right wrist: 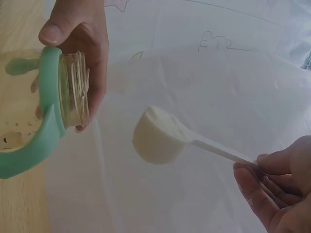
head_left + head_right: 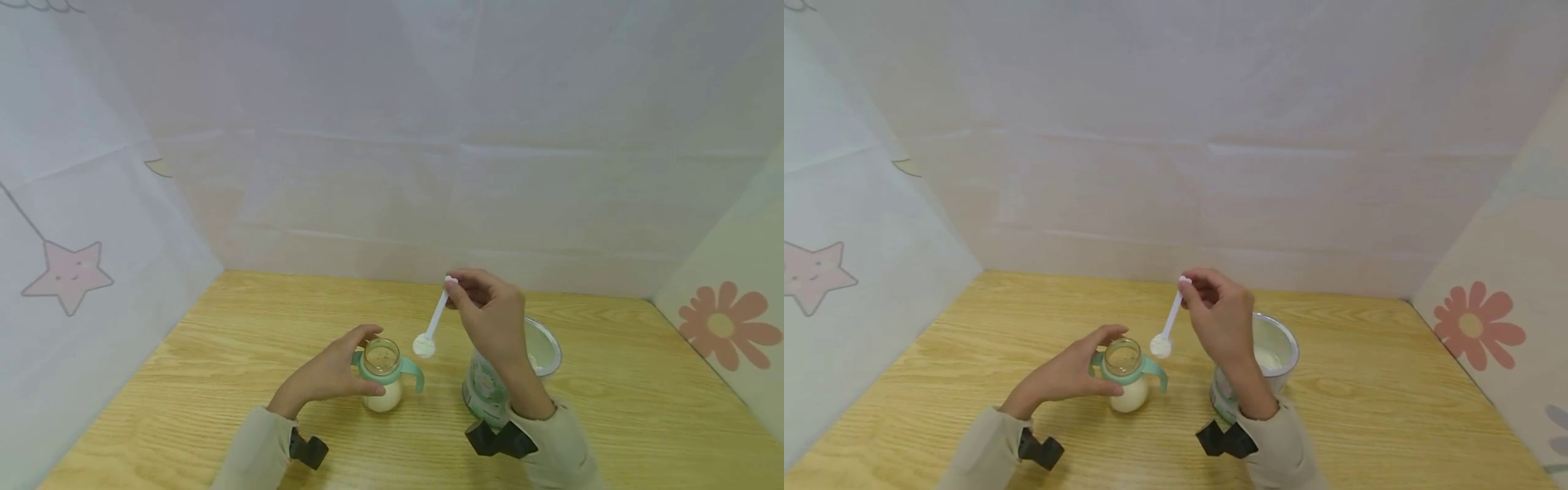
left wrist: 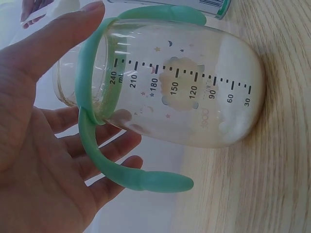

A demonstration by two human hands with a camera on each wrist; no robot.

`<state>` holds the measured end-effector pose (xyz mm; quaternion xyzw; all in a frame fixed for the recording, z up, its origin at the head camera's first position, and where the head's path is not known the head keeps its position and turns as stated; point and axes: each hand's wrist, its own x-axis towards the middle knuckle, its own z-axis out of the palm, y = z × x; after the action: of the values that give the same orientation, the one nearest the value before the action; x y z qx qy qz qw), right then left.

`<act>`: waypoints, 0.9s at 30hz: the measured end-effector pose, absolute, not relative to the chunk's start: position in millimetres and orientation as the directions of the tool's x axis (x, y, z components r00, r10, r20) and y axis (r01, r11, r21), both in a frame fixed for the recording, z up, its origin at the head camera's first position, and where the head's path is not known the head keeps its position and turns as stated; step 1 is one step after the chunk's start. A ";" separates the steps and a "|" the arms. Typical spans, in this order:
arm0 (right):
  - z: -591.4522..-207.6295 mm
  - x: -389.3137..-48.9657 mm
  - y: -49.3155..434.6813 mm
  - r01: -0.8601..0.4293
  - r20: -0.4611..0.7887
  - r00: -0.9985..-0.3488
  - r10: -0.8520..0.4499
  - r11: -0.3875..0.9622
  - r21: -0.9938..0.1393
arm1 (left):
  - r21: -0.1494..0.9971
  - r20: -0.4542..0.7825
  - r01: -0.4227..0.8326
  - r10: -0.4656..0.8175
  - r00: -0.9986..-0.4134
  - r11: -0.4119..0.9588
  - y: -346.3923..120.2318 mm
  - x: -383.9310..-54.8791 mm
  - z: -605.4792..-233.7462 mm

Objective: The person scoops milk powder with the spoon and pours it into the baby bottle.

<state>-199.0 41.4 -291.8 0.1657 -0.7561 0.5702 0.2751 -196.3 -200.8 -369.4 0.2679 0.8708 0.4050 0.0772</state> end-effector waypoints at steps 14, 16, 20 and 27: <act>-301.1 -200.5 28.2 -0.554 0.579 -0.815 0.018 0.271 -0.787 | 0.747 0.087 0.412 0.537 -0.839 0.523 -201.8 -197.0 -369.9; -302.8 -201.0 26.5 -0.546 0.571 -0.821 0.014 0.273 -0.792 | 0.750 0.087 0.409 0.536 -0.840 0.520 -201.5 -197.0 -369.8; -305.1 -201.2 23.4 -0.539 0.561 -0.827 0.009 0.266 -0.799 | 0.757 0.080 0.399 0.533 -0.843 0.518 -201.0 -197.1 -369.4; -308.9 -199.2 19.1 -0.554 0.569 -0.822 -0.008 0.240 -0.797 | 0.765 0.070 0.394 0.543 -0.837 0.509 -199.8 -198.6 -369.6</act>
<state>-199.2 19.1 -308.9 0.1867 -0.7523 0.5875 0.2324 -198.6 -199.8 -369.6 0.2712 0.8641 0.4144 0.0898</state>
